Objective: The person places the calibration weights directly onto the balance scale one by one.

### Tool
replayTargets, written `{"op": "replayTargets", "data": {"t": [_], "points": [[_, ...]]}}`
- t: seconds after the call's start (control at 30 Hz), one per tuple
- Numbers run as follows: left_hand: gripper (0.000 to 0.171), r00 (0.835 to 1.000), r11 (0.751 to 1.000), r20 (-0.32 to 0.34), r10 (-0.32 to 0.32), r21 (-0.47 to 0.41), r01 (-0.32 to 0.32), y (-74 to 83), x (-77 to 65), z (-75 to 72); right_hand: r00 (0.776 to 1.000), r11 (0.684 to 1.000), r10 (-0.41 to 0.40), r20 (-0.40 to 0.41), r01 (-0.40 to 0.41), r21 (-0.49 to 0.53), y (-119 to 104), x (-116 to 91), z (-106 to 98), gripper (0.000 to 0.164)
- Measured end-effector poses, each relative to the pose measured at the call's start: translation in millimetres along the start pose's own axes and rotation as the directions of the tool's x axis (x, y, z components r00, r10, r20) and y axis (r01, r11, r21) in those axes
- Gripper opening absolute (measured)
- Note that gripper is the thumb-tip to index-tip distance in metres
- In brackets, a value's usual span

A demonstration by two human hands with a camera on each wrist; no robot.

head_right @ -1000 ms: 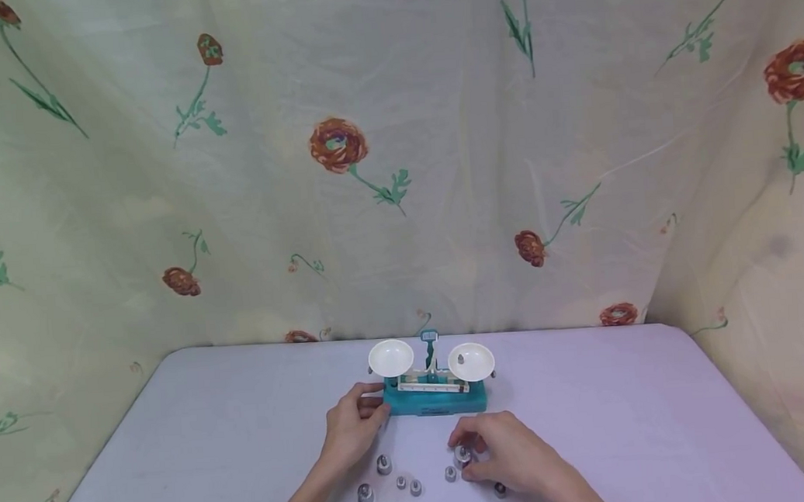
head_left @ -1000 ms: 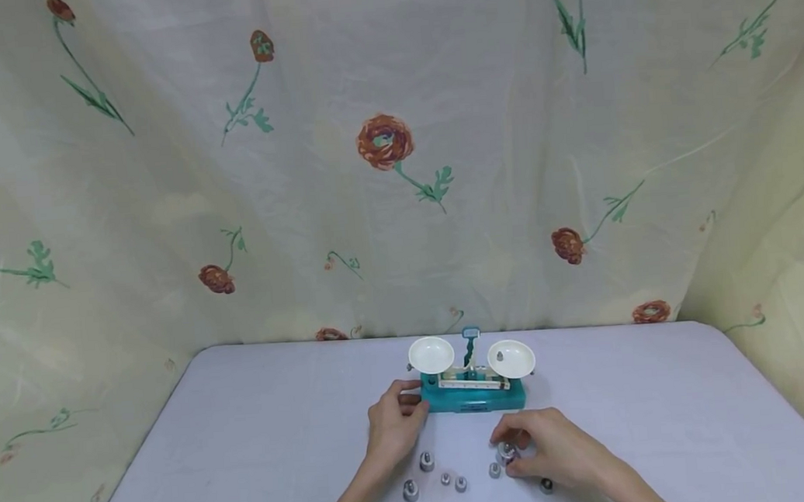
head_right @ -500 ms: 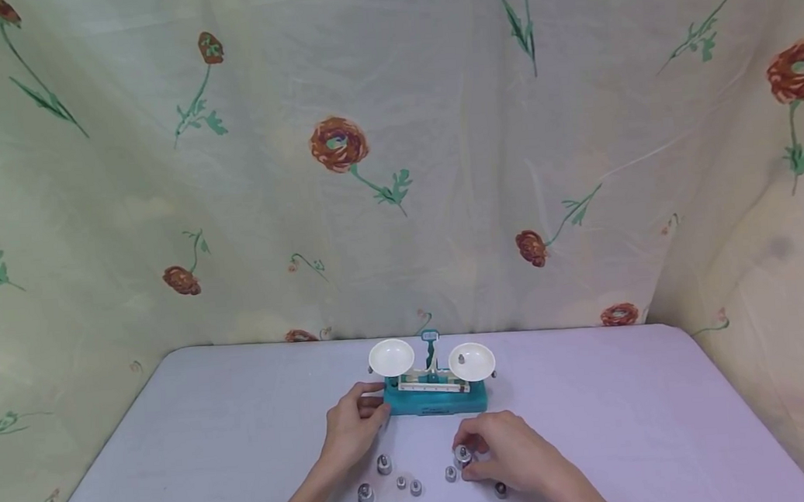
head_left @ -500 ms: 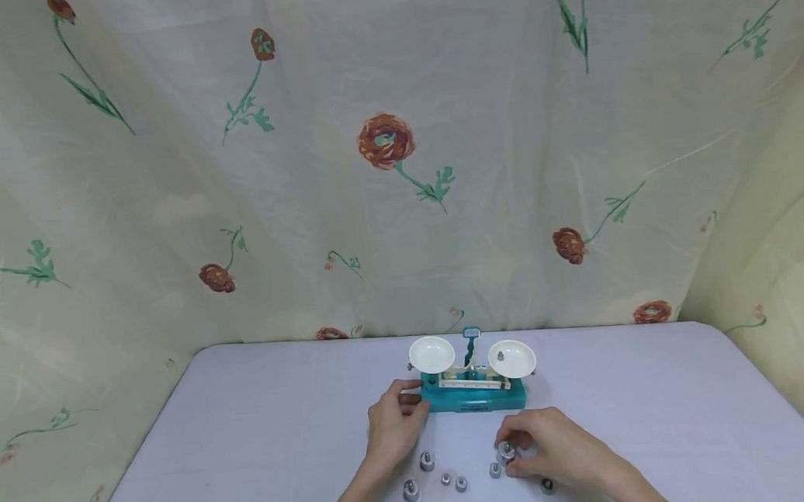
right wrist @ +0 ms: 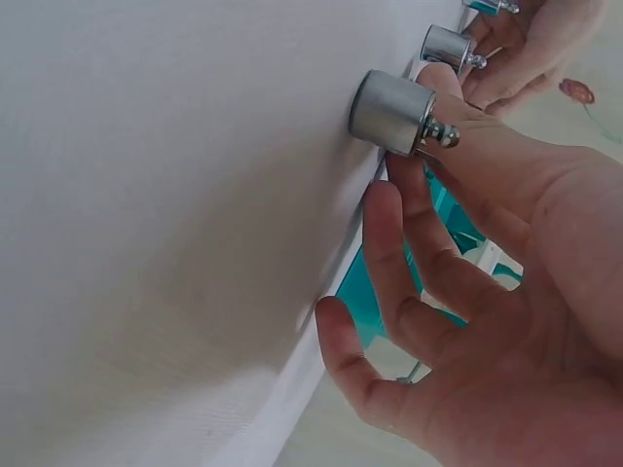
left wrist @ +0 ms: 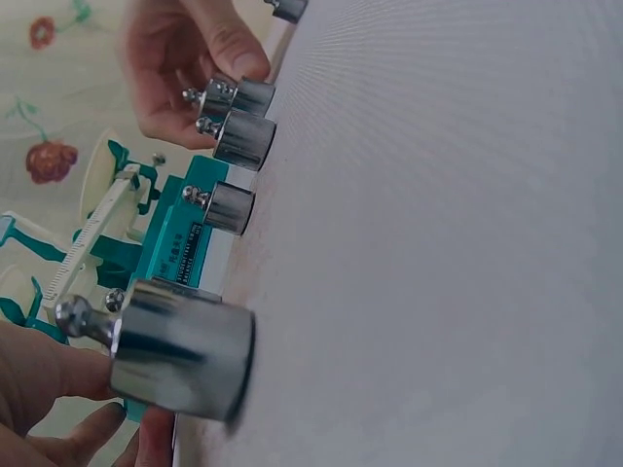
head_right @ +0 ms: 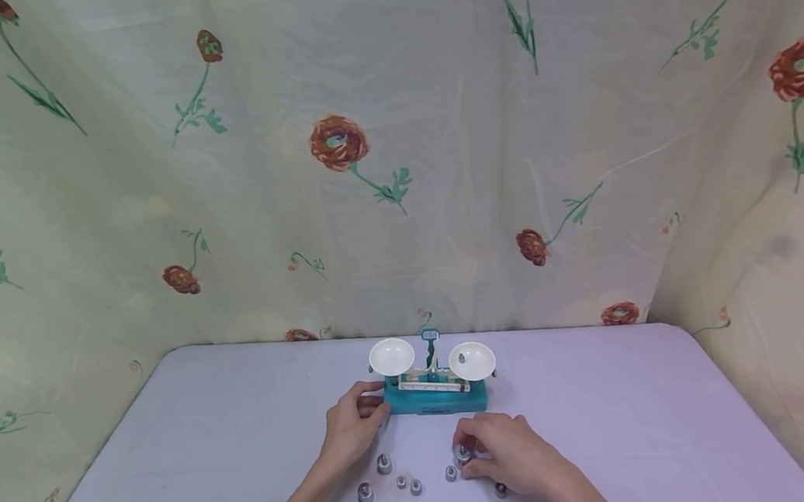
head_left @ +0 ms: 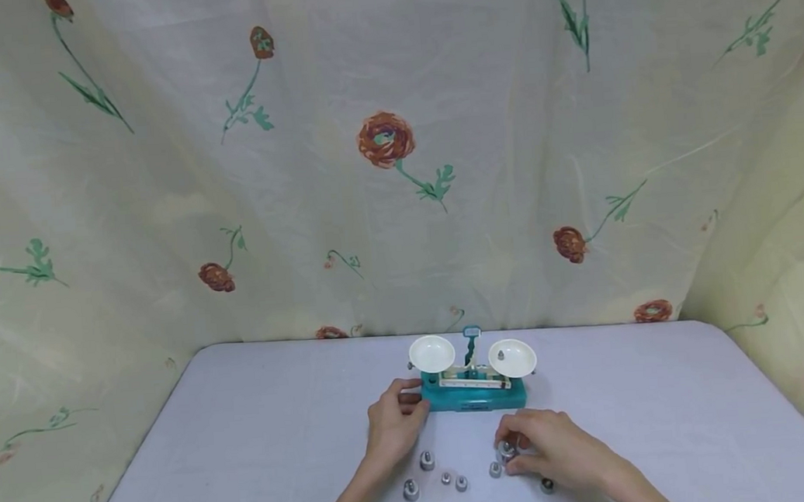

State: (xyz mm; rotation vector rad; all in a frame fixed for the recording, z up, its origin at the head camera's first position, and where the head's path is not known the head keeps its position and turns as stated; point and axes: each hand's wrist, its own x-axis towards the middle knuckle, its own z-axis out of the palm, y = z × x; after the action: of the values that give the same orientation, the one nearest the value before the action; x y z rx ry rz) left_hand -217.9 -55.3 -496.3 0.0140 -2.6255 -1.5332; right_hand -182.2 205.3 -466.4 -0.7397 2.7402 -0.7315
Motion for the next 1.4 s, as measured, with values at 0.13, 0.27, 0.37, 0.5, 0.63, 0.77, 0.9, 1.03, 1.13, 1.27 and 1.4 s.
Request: {"op": "replayTargets", "data": {"t": [0.13, 0.27, 0.37, 0.5, 0.63, 0.77, 0.9, 1.03, 1.13, 1.27, 1.4], "points": [[0.034, 1.000, 1.000, 0.008, -0.008, -0.009, 0.008, -1.0, -0.4, 0.0, 0.999, 0.999, 0.039, 0.020, -0.039, 0.004, -3, 0, 0, 0.025], [0.034, 1.000, 1.000, 0.009, -0.007, -0.012, 0.007, -1.5, -0.8, -0.8, 0.999, 0.999, 0.041, 0.017, -0.041, 0.015, -5, 0, -2, 0.025], [0.034, 1.000, 1.000, 0.006, -0.008, -0.011, 0.008, -1.8, -0.9, -0.9, 1.000, 1.000, -0.004, -0.013, 0.004, 0.018, -7, -2, -4, 0.026], [0.034, 1.000, 1.000, 0.004, -0.016, -0.012, 0.016, -2.0, -0.6, -0.7, 0.997, 0.999, -0.042, -0.057, 0.043, 0.016, -11, -4, -8, 0.026], [0.034, 1.000, 1.000, 0.004, -0.020, -0.010, 0.020, -1.3, -0.9, -0.6, 0.997, 1.000, 0.011, -0.078, -0.010, 0.010, -15, -4, -11, 0.027], [0.034, 1.000, 1.000, 0.006, -0.016, -0.007, 0.016, -0.7, -1.1, -0.1, 0.993, 0.997, 0.080, -0.092, -0.080, 0.009, -20, -3, -14, 0.026], [0.034, 1.000, 1.000, 0.010, -0.007, -0.015, 0.007, -0.1, -0.7, 0.2, 0.988, 0.997, 0.073, -0.137, -0.074, 0.000, -23, -4, -17, 0.024], [0.035, 1.000, 1.000, 0.012, -0.001, -0.022, 0.001, 0.7, -0.5, 0.1, 0.981, 0.999, 0.040, -0.189, -0.044, -0.018, -24, -5, -21, 0.023], [0.035, 1.000, 1.000, 0.011, -0.005, -0.019, 0.005, 1.5, -0.7, -0.1, 0.970, 0.999, 0.008, -0.243, -0.017, -0.035, -25, -6, -23, 0.024], [0.035, 1.000, 1.000, 0.011, -0.008, -0.014, 0.008, 2.0, -0.6, -0.4, 0.949, 0.999, 0.013, -0.316, -0.027, -0.041, -27, -7, -27, 0.025], [0.034, 1.000, 1.000, 0.010, -0.007, -0.012, 0.007, 1.8, -0.5, -0.1, 0.925, 0.996, 0.059, -0.377, -0.081, -0.044, -29, -6, -31, 0.027]]}}
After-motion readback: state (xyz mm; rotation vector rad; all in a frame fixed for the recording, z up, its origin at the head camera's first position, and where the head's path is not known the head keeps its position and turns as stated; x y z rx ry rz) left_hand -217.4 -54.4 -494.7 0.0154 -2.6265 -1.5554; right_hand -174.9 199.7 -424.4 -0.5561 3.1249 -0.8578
